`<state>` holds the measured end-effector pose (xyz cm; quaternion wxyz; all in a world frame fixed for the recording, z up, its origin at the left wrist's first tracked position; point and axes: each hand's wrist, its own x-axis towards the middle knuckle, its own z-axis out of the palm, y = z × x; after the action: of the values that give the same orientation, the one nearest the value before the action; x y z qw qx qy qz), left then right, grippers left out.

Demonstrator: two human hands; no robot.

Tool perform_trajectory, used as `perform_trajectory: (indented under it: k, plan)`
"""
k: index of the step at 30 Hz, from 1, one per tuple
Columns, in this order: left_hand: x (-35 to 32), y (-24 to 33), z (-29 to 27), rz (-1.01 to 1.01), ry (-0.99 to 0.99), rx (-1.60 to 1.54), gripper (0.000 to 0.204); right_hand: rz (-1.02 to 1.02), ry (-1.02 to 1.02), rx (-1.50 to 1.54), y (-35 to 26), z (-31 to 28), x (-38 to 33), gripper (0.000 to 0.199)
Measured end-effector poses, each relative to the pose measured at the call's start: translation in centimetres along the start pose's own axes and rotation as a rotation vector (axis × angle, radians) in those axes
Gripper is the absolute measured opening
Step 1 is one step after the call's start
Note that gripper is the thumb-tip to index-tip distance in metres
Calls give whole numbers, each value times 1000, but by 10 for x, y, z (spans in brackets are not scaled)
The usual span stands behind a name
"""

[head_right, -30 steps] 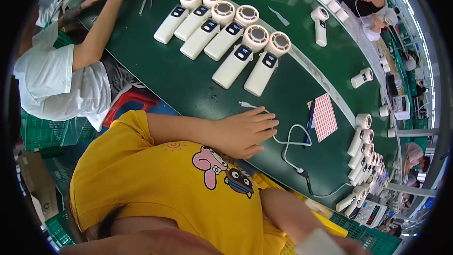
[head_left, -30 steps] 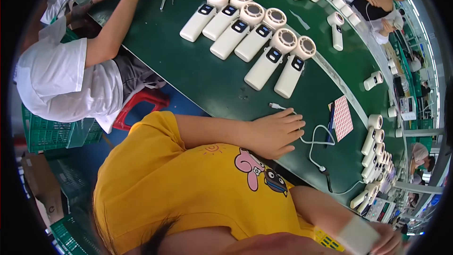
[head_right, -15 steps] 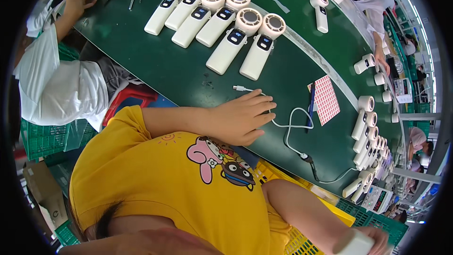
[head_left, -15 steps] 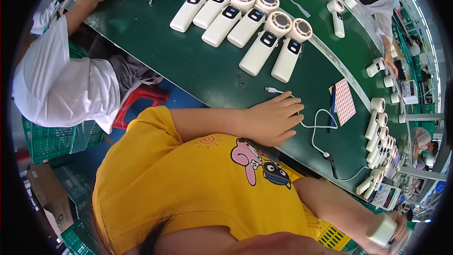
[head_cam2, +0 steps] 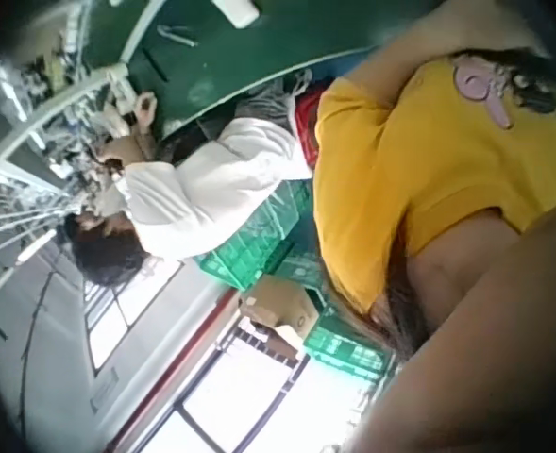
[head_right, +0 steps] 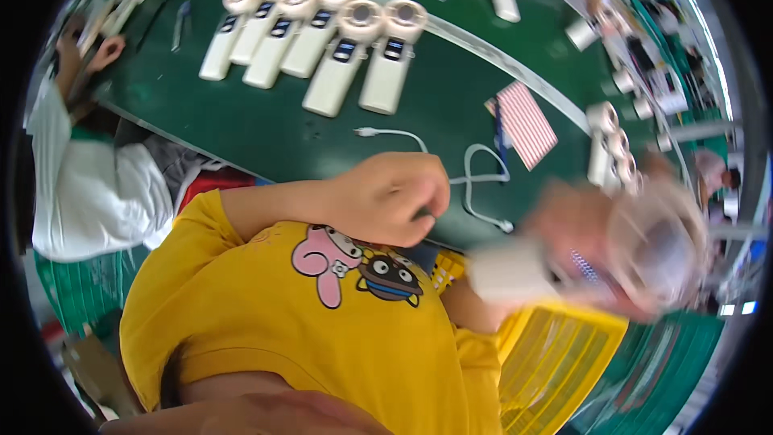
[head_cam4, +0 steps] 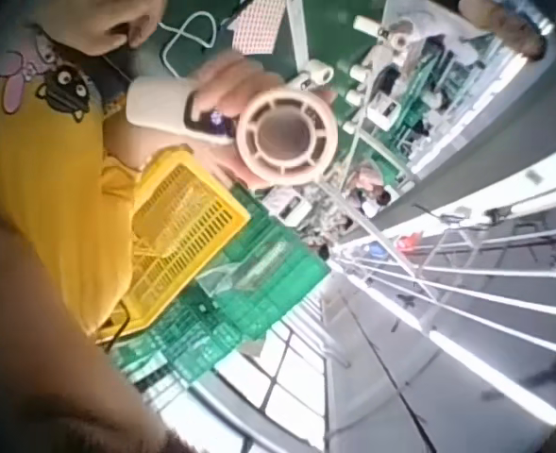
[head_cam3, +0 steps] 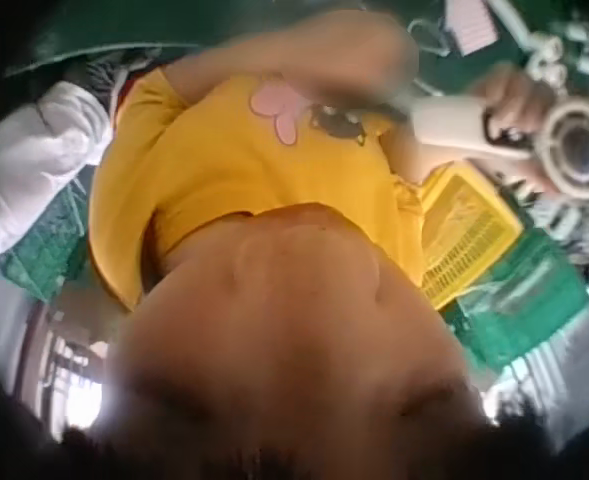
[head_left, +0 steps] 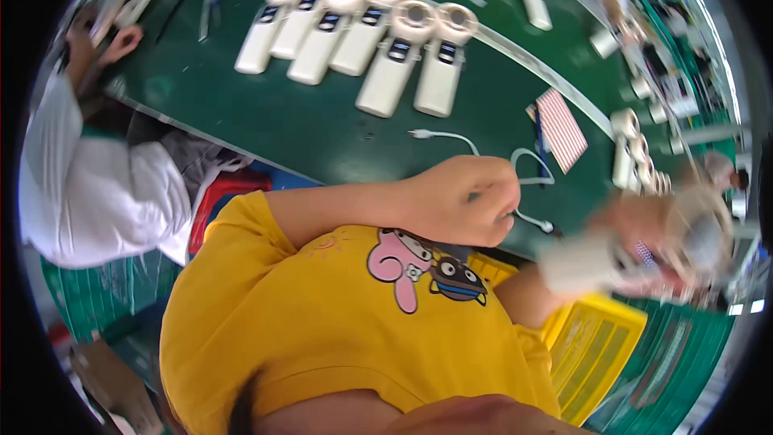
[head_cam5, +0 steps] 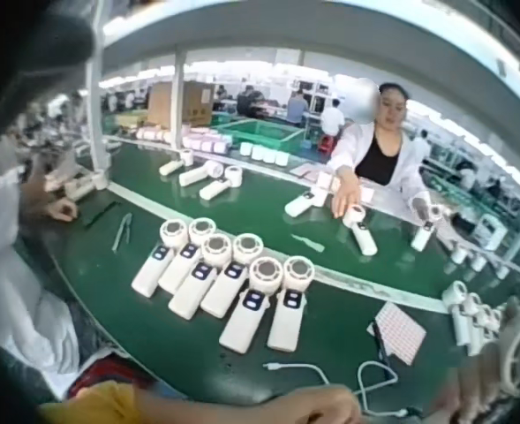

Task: Inspecting and testing handheld electronic devices at an assembly line station.

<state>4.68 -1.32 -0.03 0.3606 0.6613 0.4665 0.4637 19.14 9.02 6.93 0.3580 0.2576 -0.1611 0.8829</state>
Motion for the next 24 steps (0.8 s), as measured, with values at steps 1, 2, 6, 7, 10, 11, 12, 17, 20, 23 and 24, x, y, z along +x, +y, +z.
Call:
perform_trajectory:
  k: [1, 2, 6, 7, 10, 11, 12, 17, 20, 23, 24]
  plan:
    - [6, 7, 2, 28, -53, -18, 22, -47, 2, -42, 10, -17, 5, 80]
    - [13, 16, 5, 38, -32, 30, 20, -27, 27, -214, 20, -29, 9, 79]
    - [25, 31, 10, 76, 72, 190, 17, 81, 51, -479, 23, -76, 9, 84]
    - [27, 29, 10, 69, 15, 183, 17, 122, 21, -520, 20, -81, 8, 85]
    - [27, 24, 9, 30, -123, 167, 16, 274, -25, -380, 24, -85, 1, 83]
    - [27, 23, 10, 33, -129, 166, 16, 269, -24, -384, 24, -85, 0, 83]
    - [26, 21, 11, 10, -129, 111, 17, 268, -41, -384, 24, -85, 1, 81]
    - [37, 25, 18, -138, -61, -114, 21, 191, 81, -568, 11, -86, 1, 68]
    - [59, 40, 25, -379, 163, -305, 22, -42, 631, -1075, -5, -94, -5, 53]
    - [117, 39, 33, -422, 68, -373, 24, -399, 799, -1780, 8, -128, -16, 39]
    - [137, 33, 42, -457, 129, -631, 25, -137, 803, -2010, 8, -122, -17, 40]
